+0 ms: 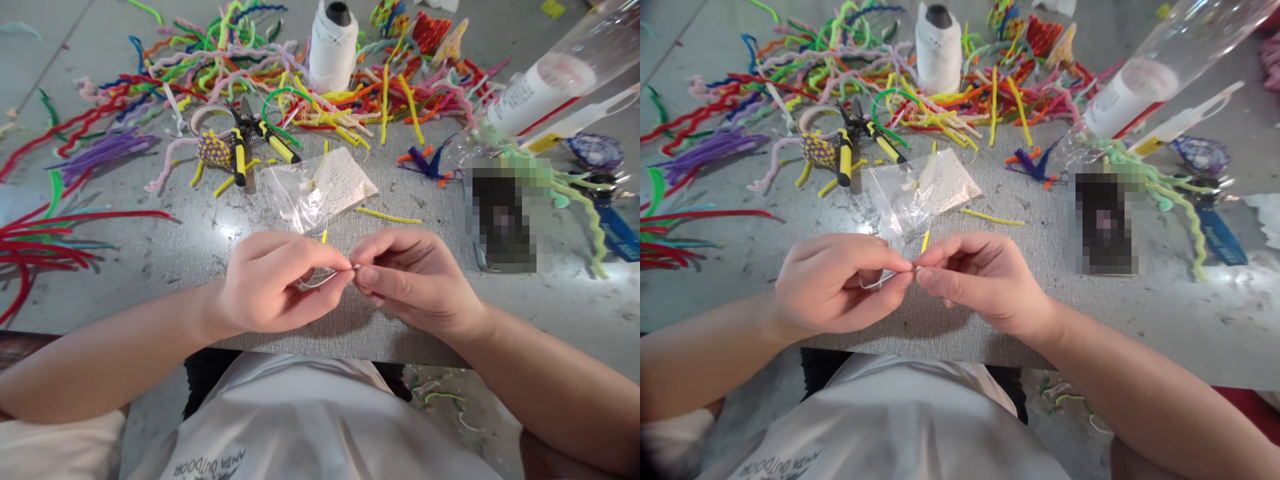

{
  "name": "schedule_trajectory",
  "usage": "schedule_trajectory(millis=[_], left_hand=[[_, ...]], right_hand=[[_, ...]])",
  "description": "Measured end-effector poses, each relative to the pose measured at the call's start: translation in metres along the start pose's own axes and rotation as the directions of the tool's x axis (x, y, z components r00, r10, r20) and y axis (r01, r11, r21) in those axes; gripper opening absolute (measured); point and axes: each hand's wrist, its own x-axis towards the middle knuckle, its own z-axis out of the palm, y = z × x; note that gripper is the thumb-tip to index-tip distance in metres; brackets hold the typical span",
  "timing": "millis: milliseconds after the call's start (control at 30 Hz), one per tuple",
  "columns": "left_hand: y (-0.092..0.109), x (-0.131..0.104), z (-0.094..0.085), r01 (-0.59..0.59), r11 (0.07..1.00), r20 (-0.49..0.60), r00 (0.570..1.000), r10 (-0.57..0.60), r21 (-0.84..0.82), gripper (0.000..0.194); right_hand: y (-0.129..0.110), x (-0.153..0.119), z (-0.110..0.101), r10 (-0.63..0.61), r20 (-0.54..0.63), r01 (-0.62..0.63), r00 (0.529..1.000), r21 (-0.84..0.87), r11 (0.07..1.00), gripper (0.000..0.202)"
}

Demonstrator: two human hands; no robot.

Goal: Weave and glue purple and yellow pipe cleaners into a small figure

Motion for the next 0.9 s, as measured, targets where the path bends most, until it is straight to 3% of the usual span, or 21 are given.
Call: schedule_trajectory(millis=[433, 600, 900], left_hand=[[-0.0013, 0.0027, -0.0003, -0.006, 1.000, -0.019, 1.000, 0.007, 0.026, 0.012], [-0.0019, 0.0030, 0.0004, -0.004, 0.999, 0.008, 1.000, 0.003, 0.050, 0.010], [-0.0030, 0.0030, -0.0006, -0.011, 0.999, 0.012, 1.000, 0.011, 0.039, 0.008]], right_hand=[[-0.0038, 0.0001, 0.0038, 0.033, -0.066, -0.035, 0.997, -0.027, 0.999, 0.015], [-0.0081, -0.0005, 0.0048, 0.068, -0.043, -0.071, 0.997, -0.065, 0.995, 0.021], [-0.0098, -0.0011, 0.0060, 0.009, -0.054, -0.015, 0.999, -0.113, 0.994, 0.020]])
